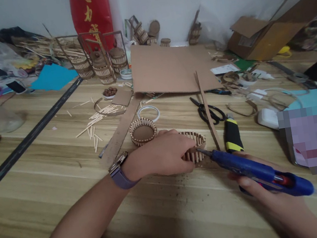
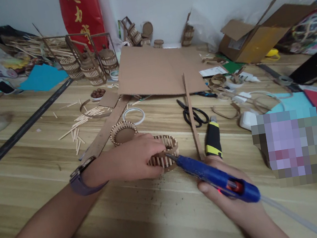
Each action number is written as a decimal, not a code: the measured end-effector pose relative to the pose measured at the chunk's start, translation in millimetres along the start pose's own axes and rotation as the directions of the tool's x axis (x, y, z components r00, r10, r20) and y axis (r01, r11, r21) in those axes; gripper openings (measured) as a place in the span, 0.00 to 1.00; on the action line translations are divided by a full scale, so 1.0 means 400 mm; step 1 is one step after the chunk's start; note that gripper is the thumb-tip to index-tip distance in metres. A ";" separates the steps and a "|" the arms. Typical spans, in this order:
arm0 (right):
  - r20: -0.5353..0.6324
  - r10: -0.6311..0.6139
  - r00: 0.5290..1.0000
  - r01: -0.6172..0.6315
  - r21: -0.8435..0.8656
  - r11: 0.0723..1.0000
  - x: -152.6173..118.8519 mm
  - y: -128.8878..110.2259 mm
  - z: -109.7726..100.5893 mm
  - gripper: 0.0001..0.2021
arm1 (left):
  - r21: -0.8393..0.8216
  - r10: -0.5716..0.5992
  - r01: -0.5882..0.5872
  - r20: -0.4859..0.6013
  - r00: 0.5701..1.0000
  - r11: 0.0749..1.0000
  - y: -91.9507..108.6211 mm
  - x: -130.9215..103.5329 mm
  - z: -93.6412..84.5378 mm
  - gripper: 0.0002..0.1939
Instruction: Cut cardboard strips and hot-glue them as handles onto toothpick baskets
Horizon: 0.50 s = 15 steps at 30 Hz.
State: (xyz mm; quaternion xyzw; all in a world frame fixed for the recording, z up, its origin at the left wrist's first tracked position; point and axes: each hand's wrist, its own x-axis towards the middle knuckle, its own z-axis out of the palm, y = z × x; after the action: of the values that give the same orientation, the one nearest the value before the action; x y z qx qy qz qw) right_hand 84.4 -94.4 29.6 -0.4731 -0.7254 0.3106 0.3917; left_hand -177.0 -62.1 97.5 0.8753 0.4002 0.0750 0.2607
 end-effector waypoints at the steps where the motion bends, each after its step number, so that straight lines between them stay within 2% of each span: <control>1: -0.008 -0.001 1.000 0.001 -0.008 1.000 0.000 -0.001 0.000 0.20 | -0.004 0.004 -0.004 0.000 1.000 1.000 0.000 0.000 0.000 0.06; 9: 0.095 -0.083 0.992 0.091 -0.079 0.993 0.018 0.009 -0.024 0.16 | -0.011 -0.001 0.001 -0.001 1.000 1.000 0.001 0.000 0.000 0.07; 15: 0.095 -0.108 0.990 0.116 -0.077 0.990 0.018 0.017 -0.023 0.15 | -0.014 0.011 -0.011 0.005 1.000 1.000 0.000 0.002 0.001 0.07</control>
State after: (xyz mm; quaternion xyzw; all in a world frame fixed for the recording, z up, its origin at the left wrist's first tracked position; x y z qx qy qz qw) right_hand 93.7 -84.5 30.7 -0.4326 -0.7800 0.2792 0.3556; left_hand -176.5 -61.6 97.2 0.8759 0.3943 0.0767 0.2673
